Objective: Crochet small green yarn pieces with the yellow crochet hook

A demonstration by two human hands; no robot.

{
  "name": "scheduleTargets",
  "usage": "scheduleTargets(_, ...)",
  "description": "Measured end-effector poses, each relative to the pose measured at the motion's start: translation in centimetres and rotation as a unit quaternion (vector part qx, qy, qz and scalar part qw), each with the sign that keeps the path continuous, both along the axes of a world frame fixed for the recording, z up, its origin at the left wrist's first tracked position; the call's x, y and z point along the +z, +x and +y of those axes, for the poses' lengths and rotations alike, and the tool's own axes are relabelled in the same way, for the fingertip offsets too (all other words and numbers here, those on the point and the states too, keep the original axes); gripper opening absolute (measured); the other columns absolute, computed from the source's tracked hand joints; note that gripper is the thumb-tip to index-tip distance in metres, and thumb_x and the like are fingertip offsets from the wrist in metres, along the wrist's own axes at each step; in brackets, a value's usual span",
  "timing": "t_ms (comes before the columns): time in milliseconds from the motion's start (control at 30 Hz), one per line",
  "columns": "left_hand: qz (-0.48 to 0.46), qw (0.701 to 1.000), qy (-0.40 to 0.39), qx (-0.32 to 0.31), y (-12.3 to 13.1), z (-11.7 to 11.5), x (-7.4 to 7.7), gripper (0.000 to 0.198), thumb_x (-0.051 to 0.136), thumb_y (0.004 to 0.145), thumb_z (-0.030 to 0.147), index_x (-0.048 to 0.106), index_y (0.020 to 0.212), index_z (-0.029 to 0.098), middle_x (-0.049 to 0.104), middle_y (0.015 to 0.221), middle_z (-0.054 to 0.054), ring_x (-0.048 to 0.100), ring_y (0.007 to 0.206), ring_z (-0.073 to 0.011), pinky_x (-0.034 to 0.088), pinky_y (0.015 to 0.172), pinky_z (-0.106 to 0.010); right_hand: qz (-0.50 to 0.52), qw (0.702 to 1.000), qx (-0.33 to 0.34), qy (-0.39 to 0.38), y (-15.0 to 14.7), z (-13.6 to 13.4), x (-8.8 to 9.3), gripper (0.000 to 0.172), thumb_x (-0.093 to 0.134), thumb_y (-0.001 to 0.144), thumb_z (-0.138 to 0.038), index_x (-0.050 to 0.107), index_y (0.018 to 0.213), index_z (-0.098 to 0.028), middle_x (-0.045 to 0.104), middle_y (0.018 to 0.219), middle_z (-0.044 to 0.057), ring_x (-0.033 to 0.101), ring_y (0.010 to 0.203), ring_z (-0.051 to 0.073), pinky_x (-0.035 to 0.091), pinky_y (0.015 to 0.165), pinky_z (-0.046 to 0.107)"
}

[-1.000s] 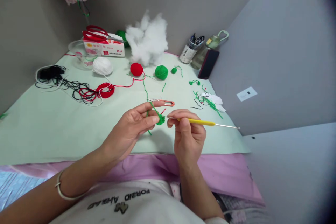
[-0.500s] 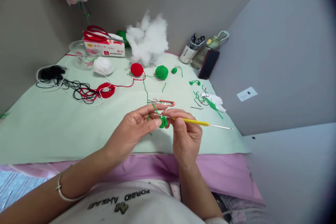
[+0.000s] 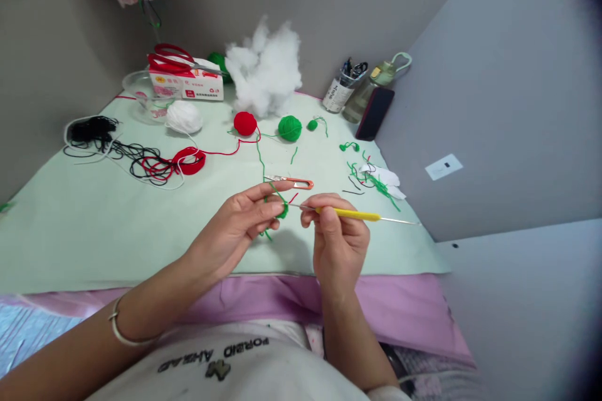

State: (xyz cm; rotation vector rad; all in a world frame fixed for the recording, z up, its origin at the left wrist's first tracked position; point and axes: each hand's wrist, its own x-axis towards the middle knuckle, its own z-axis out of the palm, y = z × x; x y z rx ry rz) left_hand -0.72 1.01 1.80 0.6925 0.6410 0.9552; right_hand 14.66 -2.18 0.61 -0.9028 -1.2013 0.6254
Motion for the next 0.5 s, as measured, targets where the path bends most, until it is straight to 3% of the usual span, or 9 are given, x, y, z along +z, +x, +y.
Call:
scheduleTargets(133,0.051,0.997,0.054,0.016,0.09,-0.54,0.02,0.03,0.085,0.083,0.024,0.083,0.113,0.028,0.069,0.083,0.001,0.058,0.07,-0.0093,0.051,0.068,-0.02,-0.02,0.999,0.019,-0.018,-0.12,0.11,0.08,0.017,0.065,0.1,-0.024,0.081,0.099,-0.027,0.077,0.094,0.003,0.067,0.077,0.014,0.055,0.067,0.03)
scheduleTargets(300,0.031,0.999,0.026,0.006,-0.06,-0.49,0.12,0.025,0.086,0.084,0.028,0.083,0.109,0.026,0.072,0.08,0.002,0.063,0.07,-0.0101,0.056,0.079,-0.024,0.04,0.997,0.052,-0.05,0.1,0.04,-0.27,0.016,0.065,0.1,-0.026,0.081,0.098,-0.027,0.076,0.094,0.002,0.066,0.075,0.013,0.055,0.069,0.03)
scheduleTargets(500,0.027,0.999,0.015,-0.015,-0.29,-0.49,0.3,0.02,0.083,0.087,0.029,0.083,0.107,0.026,0.077,0.095,0.0,0.07,0.078,-0.0104,0.055,0.081,-0.022,0.119,0.987,0.076,-0.081,0.38,0.37,0.02,0.016,0.064,0.1,-0.033,0.075,0.093,-0.024,0.076,0.09,0.002,0.064,0.067,0.011,0.056,0.066,0.028)
